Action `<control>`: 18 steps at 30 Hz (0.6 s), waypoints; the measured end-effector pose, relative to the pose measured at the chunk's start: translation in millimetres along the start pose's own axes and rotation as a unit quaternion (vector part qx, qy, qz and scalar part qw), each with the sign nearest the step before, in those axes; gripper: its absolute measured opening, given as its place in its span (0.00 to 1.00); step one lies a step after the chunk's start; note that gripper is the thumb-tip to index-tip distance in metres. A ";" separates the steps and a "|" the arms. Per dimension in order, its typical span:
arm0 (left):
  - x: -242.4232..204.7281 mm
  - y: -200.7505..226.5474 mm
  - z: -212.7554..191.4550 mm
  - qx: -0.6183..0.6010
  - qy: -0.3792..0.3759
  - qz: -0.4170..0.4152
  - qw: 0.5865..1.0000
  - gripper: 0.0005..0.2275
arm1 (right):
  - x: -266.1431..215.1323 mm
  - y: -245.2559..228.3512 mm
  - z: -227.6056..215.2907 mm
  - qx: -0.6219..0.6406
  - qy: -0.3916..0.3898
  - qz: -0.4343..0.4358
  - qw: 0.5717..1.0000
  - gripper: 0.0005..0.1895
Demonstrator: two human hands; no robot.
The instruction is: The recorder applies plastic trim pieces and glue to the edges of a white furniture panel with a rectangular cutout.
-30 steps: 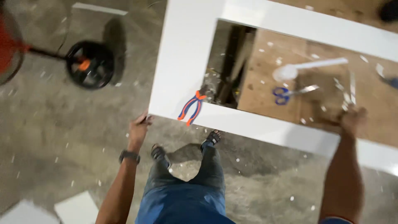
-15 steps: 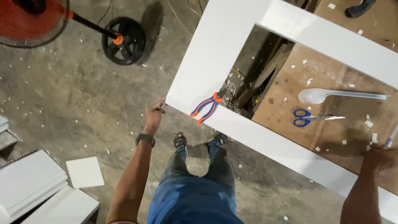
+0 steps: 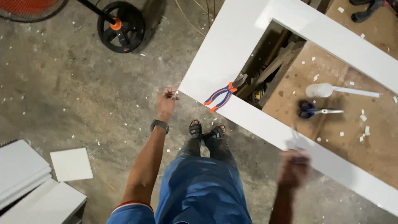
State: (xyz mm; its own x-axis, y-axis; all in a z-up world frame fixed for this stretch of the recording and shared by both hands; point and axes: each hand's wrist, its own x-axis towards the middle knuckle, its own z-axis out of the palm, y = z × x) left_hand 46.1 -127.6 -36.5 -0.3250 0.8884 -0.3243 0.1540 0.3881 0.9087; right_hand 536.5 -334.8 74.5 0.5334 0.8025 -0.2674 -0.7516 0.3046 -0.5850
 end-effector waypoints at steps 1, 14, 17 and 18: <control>-2.2 2.3 -0.5 -0.025 -0.009 0.005 1.000 0.14 | -13.5 21.8 16.2 -0.135 -0.069 -0.039 0.988 0.14; -20.3 42.0 -0.7 -0.001 0.002 0.014 1.000 0.16 | -78.2 264.8 126.0 -0.339 -0.125 0.010 0.932 0.07; -19.2 42.6 -2.1 0.010 0.005 -0.011 1.000 0.14 | -80.4 281.9 149.0 -0.394 -0.020 0.093 0.914 0.11; -13.7 32.2 -2.4 0.013 0.002 -0.012 1.000 0.14 | -77.4 298.0 138.8 -0.393 -0.016 0.093 0.914 0.11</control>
State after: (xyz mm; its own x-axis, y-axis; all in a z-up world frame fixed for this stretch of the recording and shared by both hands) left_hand 53.3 -127.9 -2.1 -0.3320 0.8783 -0.3442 0.1699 0.4146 0.8940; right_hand 217.4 -235.0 27.2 0.4027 0.8217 -0.4033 -0.3096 -0.2924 -0.9048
